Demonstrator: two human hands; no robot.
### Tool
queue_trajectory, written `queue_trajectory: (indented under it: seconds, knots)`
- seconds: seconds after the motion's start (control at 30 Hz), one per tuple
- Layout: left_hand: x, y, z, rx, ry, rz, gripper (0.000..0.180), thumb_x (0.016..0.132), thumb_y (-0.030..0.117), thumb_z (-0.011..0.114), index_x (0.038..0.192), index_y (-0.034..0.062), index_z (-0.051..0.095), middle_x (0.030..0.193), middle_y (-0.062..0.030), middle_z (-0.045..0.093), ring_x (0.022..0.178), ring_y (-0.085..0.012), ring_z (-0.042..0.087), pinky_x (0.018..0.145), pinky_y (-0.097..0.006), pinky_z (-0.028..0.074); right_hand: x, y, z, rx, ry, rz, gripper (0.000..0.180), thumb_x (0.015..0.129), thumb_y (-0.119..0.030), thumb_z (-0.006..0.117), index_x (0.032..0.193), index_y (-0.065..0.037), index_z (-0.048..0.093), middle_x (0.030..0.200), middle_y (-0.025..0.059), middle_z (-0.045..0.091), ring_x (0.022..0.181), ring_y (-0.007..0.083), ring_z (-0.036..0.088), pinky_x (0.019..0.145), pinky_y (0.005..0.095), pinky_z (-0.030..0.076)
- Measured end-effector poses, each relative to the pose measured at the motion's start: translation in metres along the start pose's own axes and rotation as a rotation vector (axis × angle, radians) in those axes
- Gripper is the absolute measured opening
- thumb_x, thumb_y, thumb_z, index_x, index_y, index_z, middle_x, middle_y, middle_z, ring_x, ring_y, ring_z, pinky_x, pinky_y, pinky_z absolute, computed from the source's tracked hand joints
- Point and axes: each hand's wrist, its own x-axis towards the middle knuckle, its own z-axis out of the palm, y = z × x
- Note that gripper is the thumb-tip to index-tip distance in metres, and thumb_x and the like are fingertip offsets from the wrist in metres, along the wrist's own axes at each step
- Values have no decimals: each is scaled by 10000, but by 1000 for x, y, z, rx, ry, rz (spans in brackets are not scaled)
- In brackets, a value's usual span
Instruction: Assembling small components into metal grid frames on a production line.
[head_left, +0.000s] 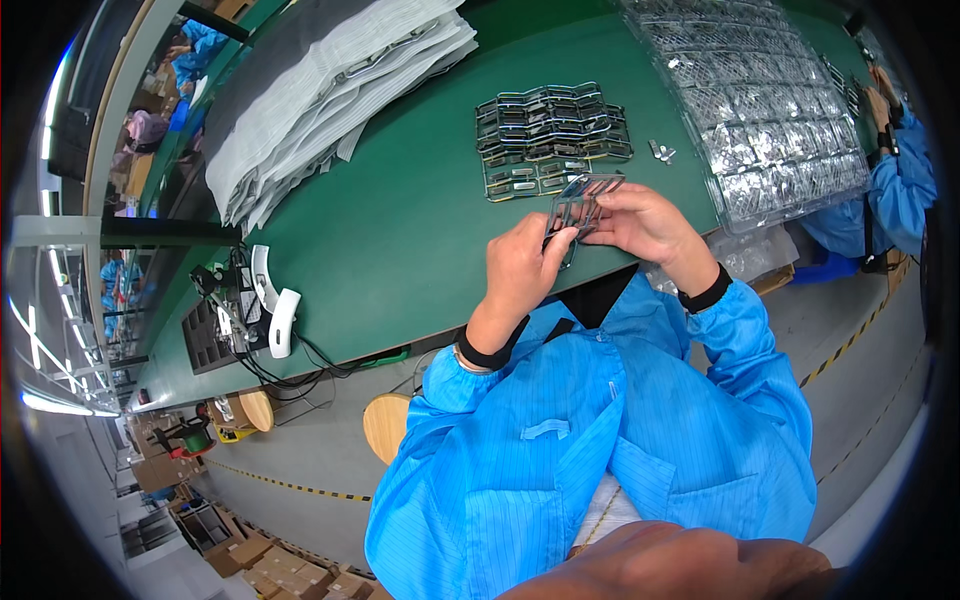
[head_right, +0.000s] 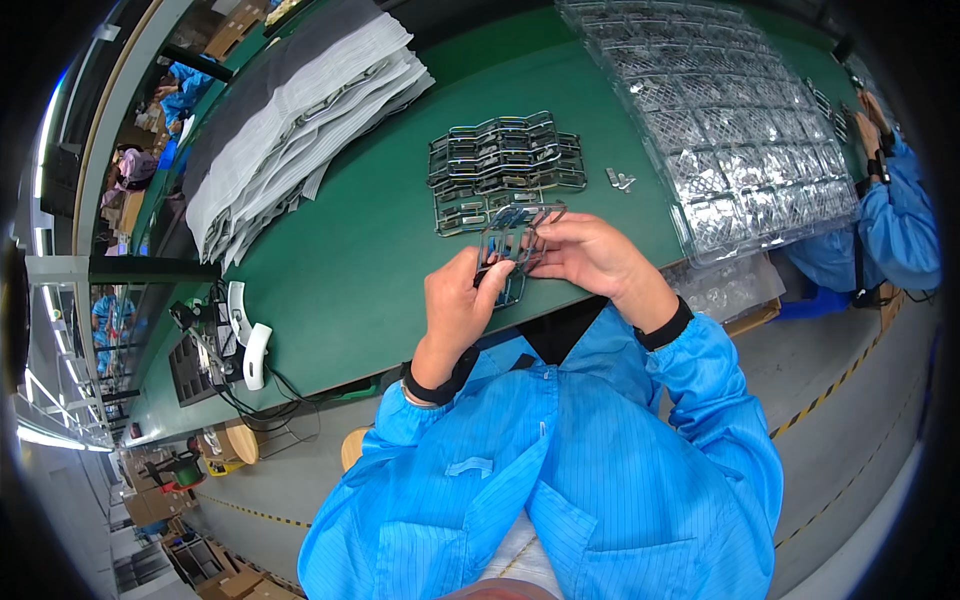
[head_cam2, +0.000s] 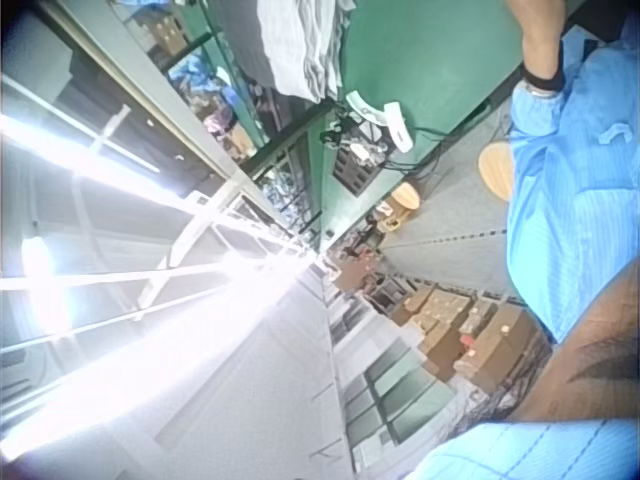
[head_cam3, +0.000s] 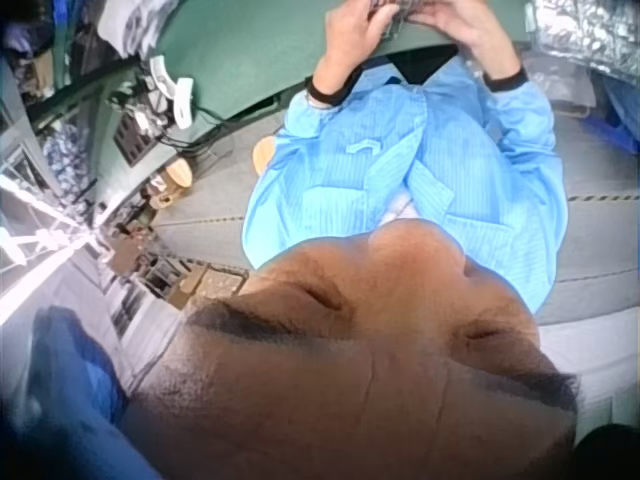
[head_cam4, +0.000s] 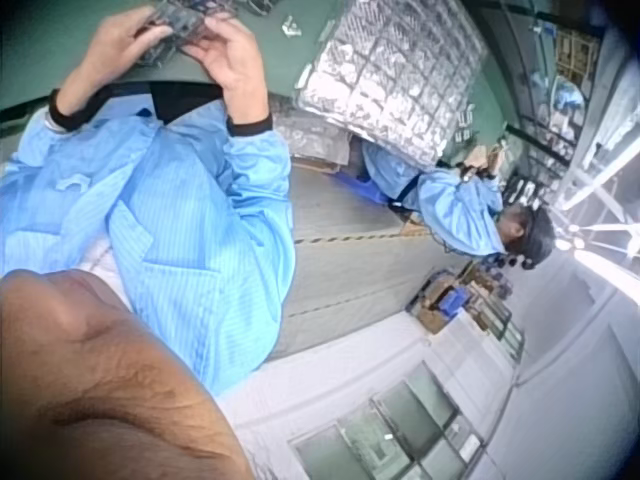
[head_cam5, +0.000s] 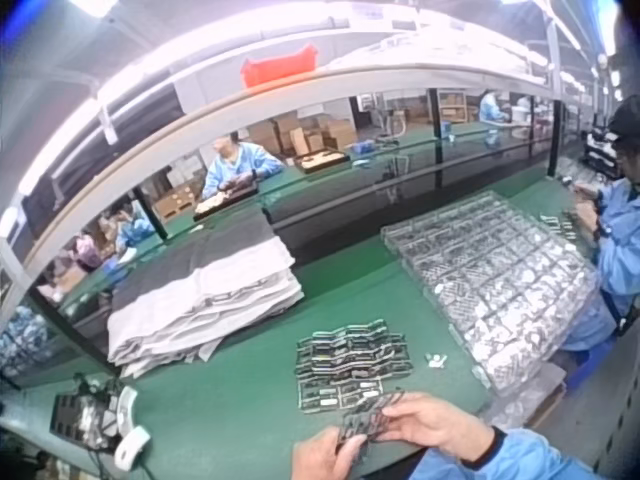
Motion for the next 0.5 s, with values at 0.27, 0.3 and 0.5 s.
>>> queue_trajectory:
  seconds: [0.27, 0.3, 0.5]
  knots:
    - [-2, 2, 0, -6, 43, -10, 191, 813, 172, 703, 793, 14, 597, 624, -126, 572, 517, -259, 556, 484, -322, 423, -2, -1, 2, -28, -44, 4, 165, 874, -146, 585, 1007, -49, 584, 1014, 82, 628, 942, 248, 615, 866, 450, 478]
    - [-2, 2, 1, -18, 55, -6, 193, 813, 171, 703, 789, 13, 594, 623, -126, 570, 514, -257, 555, 481, -321, 421, -2, -1, 1, -18, -67, 7, 160, 868, -133, 583, 1008, -56, 584, 1015, 75, 621, 941, 242, 610, 866, 448, 472]
    - [-1, 5, 2, -3, 88, -6, 193, 817, 159, 702, 788, 5, 590, 618, -124, 566, 509, -230, 555, 479, -316, 420, 0, -1, -2, -3, -148, -4, 206, 838, -79, 574, 1043, -65, 575, 1064, 65, 591, 984, 219, 579, 889, 444, 447]
